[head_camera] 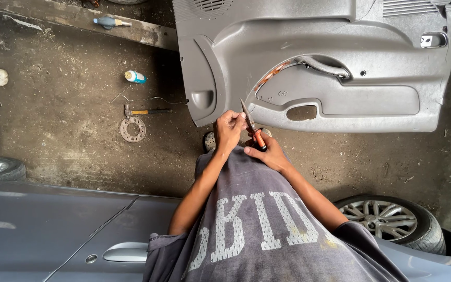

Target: The person uses pliers to bend and shape a thin metal wire while standing next to a detached car door panel. The hands repeatedly grip and twist the wire, manipulating it into a specific form. The task takes place in a workshop environment with various tools and car parts visible on the floor.

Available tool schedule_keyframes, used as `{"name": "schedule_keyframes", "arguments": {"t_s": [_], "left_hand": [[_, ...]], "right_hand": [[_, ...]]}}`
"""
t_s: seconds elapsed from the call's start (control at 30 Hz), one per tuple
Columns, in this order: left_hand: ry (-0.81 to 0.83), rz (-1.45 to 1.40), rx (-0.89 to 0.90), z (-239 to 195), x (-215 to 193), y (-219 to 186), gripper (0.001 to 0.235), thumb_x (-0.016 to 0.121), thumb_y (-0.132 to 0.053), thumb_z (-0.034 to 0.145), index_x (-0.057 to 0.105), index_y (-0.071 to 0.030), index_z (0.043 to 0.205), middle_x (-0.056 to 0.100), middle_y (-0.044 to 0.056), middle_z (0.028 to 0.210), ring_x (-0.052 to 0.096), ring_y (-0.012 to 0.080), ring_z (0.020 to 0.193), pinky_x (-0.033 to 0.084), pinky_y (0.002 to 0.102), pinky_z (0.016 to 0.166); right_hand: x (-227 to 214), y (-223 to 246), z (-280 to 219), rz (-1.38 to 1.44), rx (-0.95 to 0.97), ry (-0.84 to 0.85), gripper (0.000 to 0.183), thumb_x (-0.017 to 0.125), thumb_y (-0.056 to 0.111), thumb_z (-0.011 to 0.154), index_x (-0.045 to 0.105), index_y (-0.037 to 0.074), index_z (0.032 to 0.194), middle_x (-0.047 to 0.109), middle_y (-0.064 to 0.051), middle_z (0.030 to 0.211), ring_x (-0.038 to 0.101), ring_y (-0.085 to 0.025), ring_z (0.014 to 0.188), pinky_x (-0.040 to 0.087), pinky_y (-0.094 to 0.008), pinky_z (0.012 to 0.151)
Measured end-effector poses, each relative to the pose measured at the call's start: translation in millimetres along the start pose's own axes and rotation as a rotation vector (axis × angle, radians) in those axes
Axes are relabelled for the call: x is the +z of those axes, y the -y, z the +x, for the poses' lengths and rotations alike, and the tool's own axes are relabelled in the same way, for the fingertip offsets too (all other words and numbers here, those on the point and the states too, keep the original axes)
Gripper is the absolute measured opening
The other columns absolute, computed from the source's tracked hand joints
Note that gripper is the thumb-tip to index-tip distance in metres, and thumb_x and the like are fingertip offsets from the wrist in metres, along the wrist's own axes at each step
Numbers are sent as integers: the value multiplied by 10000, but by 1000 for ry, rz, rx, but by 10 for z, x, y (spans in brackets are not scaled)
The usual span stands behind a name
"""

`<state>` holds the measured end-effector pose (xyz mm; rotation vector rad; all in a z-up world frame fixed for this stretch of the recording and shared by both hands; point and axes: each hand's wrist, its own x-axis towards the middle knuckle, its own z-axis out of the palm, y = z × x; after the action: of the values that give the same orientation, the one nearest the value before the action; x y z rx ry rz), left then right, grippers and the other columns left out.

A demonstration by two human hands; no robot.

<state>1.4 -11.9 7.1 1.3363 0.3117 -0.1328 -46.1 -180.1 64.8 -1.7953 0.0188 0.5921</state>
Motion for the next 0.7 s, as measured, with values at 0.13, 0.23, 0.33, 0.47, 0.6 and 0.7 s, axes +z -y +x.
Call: {"name": "schedule_keyframes", "arguments": {"t_s": [0.13, 0.23, 0.33, 0.47, 0.6, 0.7], "left_hand": [[-17, 21, 43, -96, 45, 0, 248, 675, -167, 1013, 629, 39, 884, 738, 93, 781, 701, 115, 685, 585, 253, 637], [-36, 90, 82, -155, 56, -93, 244, 668, -184, 1013, 634, 25, 890, 728, 63, 745, 686, 95, 670, 564, 238, 630], [-19, 79, 47, -167, 73, -150, 248, 673, -205, 1015, 650, 16, 903, 703, 44, 733, 673, 88, 671, 554, 239, 646], [7, 160, 71, -250, 132, -253, 263, 684, -207, 1015, 648, 16, 881, 693, 46, 714, 646, 93, 657, 529, 255, 624], [7, 305, 83, -293, 171, -485, 245, 676, -209, 1005, 661, 2, 880, 713, 42, 708, 674, 89, 633, 535, 262, 597], [-11, 300, 124, -285, 199, -375, 226, 679, -208, 995, 675, -2, 903, 727, 52, 718, 686, 93, 649, 543, 270, 600]], "right_hand": [[17, 250, -66, -188, 39, -46, 592, 915, 395, 711, 647, 20, 1082, 668, -45, 906, 629, -148, 880, 502, -317, 840], [36, 227, -35, -184, 217, -40, 614, 909, 443, 636, 670, 86, 1073, 705, -4, 849, 681, -132, 809, 541, -301, 791], [29, 47, 6, -122, 218, 0, 541, 900, 442, 691, 656, 59, 986, 650, -22, 820, 626, -152, 766, 528, -325, 737], [40, -115, -15, -101, 50, 3, 457, 914, 352, 722, 636, 51, 925, 658, 11, 832, 627, -116, 773, 530, -298, 739], [46, -231, 34, 52, 55, -18, 394, 875, 253, 712, 598, 56, 912, 639, 15, 796, 596, -104, 720, 516, -294, 668], [40, -381, 58, -39, 13, -84, 292, 838, 227, 768, 629, 58, 883, 647, 15, 781, 584, -95, 719, 506, -284, 674]]}}
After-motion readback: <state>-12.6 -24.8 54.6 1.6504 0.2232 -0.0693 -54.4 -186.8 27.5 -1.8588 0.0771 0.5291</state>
